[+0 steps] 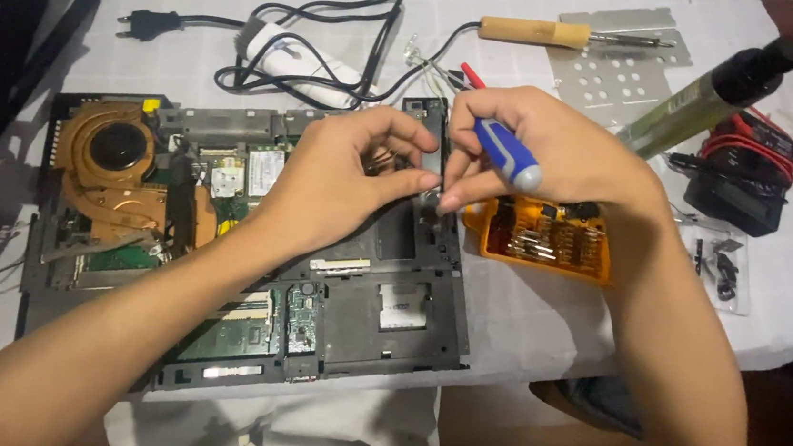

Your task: Inspecting and manipulating internal connectors and wiring of a disassembled laptop using a screwdriver and tweezers.

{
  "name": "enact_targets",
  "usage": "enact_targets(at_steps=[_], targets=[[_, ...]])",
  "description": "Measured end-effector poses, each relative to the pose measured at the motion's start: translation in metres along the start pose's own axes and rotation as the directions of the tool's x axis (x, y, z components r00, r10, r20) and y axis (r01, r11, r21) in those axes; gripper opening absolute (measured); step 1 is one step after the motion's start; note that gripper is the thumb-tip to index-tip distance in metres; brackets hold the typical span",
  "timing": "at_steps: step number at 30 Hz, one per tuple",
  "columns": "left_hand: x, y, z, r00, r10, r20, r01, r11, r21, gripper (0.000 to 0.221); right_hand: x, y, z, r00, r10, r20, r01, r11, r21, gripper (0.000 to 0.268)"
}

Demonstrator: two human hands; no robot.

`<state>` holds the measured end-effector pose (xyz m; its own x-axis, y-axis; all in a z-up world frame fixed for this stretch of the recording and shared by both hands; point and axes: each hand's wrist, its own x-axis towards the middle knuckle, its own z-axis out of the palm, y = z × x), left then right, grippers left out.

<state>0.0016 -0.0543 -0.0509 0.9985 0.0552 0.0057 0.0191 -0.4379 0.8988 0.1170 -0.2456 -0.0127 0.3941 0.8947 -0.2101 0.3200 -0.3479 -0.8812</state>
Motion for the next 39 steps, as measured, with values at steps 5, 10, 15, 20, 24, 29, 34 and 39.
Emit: enact_targets(at_steps=[5, 10, 15, 20, 24, 29, 34, 39], targets=[[-0.001, -0.002, 0.001, 1.000, 0.004, -0.029, -0.006, 0.999, -0.046, 0.022, 0.002, 0.008, -0.003, 0.993, -0.052, -0.108, 0.054, 0.998, 0.015, 0.039], [-0.004, -0.002, -0.004, 0.982, 0.156, -0.106, -0.163, 0.985, -0.059, 0.030, 0.000, 0.009, -0.003, 0.970, -0.098, -0.223, 0.136, 0.978, 0.161, 0.035], [-0.010, -0.006, -0.012, 0.749, 0.636, -0.185, -0.543, 0.750, 0.377, 0.014, -0.003, -0.002, -0.001, 0.978, -0.135, -0.158, 0.180, 0.931, 0.317, 0.047], [-0.005, -0.015, -0.013, 0.697, 0.709, -0.105, -0.517, 0.599, 0.612, 0.019, 0.001, 0.004, 0.004, 0.989, -0.133, -0.065, 0.143, 0.972, 0.186, 0.041], [-0.003, -0.018, -0.021, 0.781, 0.623, 0.036, -0.500, 0.590, 0.634, 0.027, 0.001, 0.003, 0.003, 0.982, -0.154, -0.112, 0.175, 0.959, 0.221, 0.035], [-0.002, -0.006, -0.032, 0.939, 0.344, 0.020, -0.310, 0.820, 0.482, 0.029, 0.004, 0.012, 0.002, 0.941, -0.191, -0.279, 0.242, 0.957, 0.160, 0.036], [-0.013, 0.012, -0.041, 0.999, 0.027, -0.035, -0.025, 0.998, 0.053, 0.022, 0.007, 0.021, 0.009, 0.906, -0.212, -0.366, 0.353, 0.856, 0.377, 0.031], [-0.020, 0.020, -0.042, 0.979, -0.171, 0.108, 0.190, 0.963, -0.192, 0.022, 0.012, 0.022, 0.019, 0.869, -0.178, -0.462, 0.382, 0.835, 0.397, 0.033]])
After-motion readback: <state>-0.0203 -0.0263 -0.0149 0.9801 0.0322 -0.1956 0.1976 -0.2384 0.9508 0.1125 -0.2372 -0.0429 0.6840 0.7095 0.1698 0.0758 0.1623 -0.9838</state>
